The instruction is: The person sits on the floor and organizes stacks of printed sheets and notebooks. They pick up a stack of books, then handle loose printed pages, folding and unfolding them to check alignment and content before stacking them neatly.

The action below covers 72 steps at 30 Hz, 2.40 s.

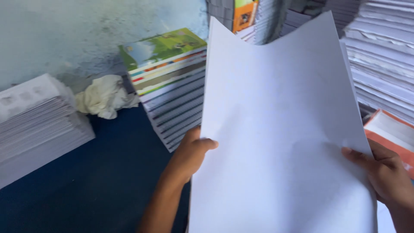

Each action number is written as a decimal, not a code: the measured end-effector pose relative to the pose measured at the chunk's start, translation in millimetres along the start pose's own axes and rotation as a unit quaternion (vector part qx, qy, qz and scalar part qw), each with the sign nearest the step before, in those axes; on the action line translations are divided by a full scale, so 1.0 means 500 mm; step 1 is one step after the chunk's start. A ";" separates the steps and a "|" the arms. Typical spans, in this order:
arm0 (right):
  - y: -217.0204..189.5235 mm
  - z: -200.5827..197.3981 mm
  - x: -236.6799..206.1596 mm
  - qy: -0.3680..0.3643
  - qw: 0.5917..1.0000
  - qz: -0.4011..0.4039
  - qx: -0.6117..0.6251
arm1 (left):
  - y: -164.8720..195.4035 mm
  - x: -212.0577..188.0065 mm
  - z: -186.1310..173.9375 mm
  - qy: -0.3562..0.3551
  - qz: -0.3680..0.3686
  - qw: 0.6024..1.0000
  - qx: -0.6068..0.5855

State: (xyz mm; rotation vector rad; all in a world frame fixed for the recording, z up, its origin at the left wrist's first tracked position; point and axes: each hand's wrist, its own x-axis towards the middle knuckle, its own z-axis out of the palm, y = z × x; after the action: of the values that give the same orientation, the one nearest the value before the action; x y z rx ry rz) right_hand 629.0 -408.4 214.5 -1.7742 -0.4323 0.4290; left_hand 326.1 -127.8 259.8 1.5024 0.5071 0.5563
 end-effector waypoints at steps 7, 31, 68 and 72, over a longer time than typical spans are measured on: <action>-0.094 0.137 -0.017 -0.081 0.994 -0.067 -0.016 | 0.037 -0.118 -0.131 0.108 0.020 0.993 0.036; -0.164 0.845 -0.235 -0.426 0.881 -0.203 0.009 | -0.043 -0.604 -0.538 0.478 -0.134 0.865 0.070; 0.321 1.176 -0.120 -0.449 0.799 -0.100 -0.386 | -0.660 -0.624 -0.664 0.549 -0.283 0.781 0.090; 0.325 1.172 -0.116 -0.430 0.786 -0.151 -0.418 | -0.667 -0.620 -0.664 0.538 -0.254 0.785 0.172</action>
State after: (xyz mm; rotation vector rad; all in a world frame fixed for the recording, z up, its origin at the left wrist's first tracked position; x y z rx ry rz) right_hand 295.8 13.5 -75.9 -2.1932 -1.7584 0.9087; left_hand -113.4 -61.4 -86.2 1.1608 1.9334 0.8891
